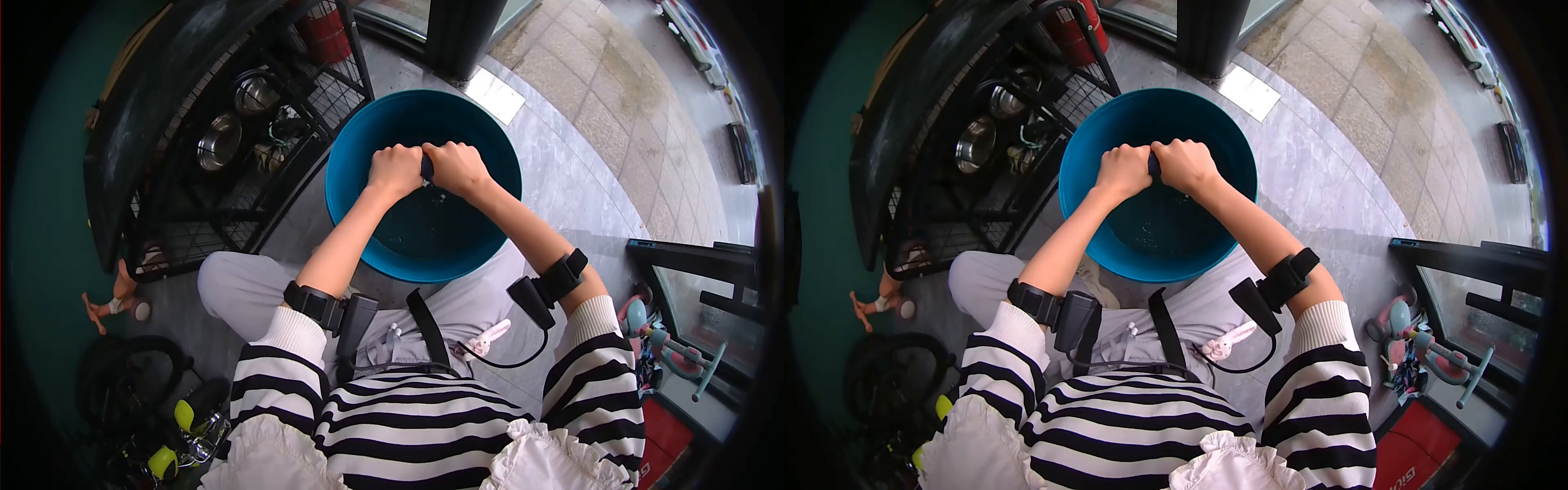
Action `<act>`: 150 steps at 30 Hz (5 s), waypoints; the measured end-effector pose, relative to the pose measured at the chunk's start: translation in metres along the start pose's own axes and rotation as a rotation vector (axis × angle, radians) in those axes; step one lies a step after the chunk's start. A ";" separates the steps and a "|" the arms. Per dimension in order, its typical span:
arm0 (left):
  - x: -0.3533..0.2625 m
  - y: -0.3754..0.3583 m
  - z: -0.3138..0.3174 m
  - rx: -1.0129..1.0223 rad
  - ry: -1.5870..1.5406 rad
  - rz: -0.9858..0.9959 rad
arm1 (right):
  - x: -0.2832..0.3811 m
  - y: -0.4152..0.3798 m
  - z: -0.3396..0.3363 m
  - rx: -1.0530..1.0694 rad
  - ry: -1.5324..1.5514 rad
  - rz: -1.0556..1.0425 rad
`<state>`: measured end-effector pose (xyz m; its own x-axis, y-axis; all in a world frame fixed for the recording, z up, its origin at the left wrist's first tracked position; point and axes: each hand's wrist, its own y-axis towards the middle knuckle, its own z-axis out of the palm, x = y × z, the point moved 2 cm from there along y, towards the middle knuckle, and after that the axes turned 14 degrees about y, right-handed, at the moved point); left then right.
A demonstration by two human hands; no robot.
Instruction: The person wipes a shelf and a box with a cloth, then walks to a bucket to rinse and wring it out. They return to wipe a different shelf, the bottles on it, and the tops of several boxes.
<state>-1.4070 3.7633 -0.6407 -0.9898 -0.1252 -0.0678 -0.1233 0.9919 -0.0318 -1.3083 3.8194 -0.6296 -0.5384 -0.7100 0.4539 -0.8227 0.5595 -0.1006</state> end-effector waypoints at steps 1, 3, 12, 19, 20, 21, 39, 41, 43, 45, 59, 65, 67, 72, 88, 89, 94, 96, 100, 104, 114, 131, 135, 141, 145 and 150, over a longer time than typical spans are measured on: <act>-0.001 -0.003 0.004 0.031 -0.136 -0.108 | -0.001 0.001 0.001 -0.042 -0.066 -0.100; -0.011 -0.008 0.018 0.015 -0.405 -0.263 | -0.009 0.004 0.002 -0.075 -0.195 -0.324; -0.035 -0.031 0.033 -0.004 -0.960 -0.582 | -0.014 0.010 0.007 -0.024 -0.340 -0.700; -0.043 -0.041 0.049 0.157 -1.116 -0.769 | -0.013 0.005 0.016 0.018 -0.316 -0.761; -0.044 -0.043 0.046 0.156 -1.119 -0.770 | -0.014 0.004 0.019 0.024 -0.309 -0.771; -0.045 -0.045 0.044 0.150 -1.145 -0.785 | -0.014 0.004 0.020 0.019 -0.305 -0.775; -0.033 -0.032 0.044 0.150 -0.819 -0.686 | -0.022 0.006 0.029 -0.022 -0.269 -0.602; -0.030 -0.029 0.039 0.180 -0.822 -0.693 | -0.022 0.006 0.026 -0.013 -0.251 -0.587; -0.030 -0.030 0.032 0.191 -0.879 -0.682 | -0.015 0.007 0.017 -0.004 -0.226 -0.599; -0.032 -0.035 0.020 0.207 -0.928 -0.667 | -0.005 0.003 0.003 0.023 -0.226 -0.589; -0.041 -0.037 -0.071 0.395 -1.372 -0.926 | 0.030 0.006 -0.069 0.152 -0.162 -0.555; -0.040 -0.035 -0.068 0.292 -1.208 -0.838 | 0.033 0.004 -0.075 0.130 -0.115 -0.457; -0.039 -0.031 -0.076 0.283 -1.003 -0.732 | 0.036 0.002 -0.084 0.148 -0.110 -0.364; -0.038 -0.039 -0.106 0.193 -0.775 -0.508 | 0.053 -0.013 -0.119 0.217 -0.114 -0.025; -0.051 -0.034 -0.256 0.541 -1.376 -0.701 | 0.142 -0.114 -0.213 -0.073 1.210 1.161; -0.050 -0.034 -0.274 0.542 -1.376 -0.697 | 0.146 -0.121 -0.221 -0.103 1.258 1.161; -0.058 -0.032 -0.326 0.383 -1.304 -0.454 | 0.172 -0.135 -0.278 -0.184 1.306 1.192; -0.054 -0.034 -0.347 0.316 -1.318 -0.433 | 0.183 -0.135 -0.298 -0.259 1.264 1.193; -0.008 -0.055 -0.397 0.382 -1.351 -0.420 | 0.197 -0.130 -0.328 -0.187 1.409 1.218; 0.055 -0.094 -0.424 0.441 -1.543 -0.536 | 0.218 -0.112 -0.343 -0.053 1.328 1.121; 0.198 -0.307 -0.403 -0.606 -1.350 -1.502 | 0.261 -0.004 -0.310 0.383 1.523 1.037; -0.074 -0.590 -0.398 -1.586 -1.647 -2.315 | 0.438 -0.004 -0.198 1.130 0.948 0.750; -0.097 -0.622 -0.378 -1.634 -1.701 -2.360 | 0.449 -0.021 -0.160 1.072 1.097 1.064; -0.128 -0.713 -0.350 -1.633 -1.706 -2.429 | 0.435 -0.027 -0.039 0.831 0.955 1.299; -0.141 -0.794 -0.340 -1.801 -1.546 -2.529 | 0.501 -0.056 0.021 0.770 0.490 1.176; -0.158 -0.878 -0.343 -1.671 -1.055 -2.829 | 0.628 -0.138 0.056 0.901 0.275 0.923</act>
<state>-1.1665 2.9203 -0.2605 0.4717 0.5803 -0.6639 0.1009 -0.7835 -0.6131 -1.5433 3.2721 -0.3799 -0.9971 -0.0535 0.0545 -0.0655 0.2334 -0.9702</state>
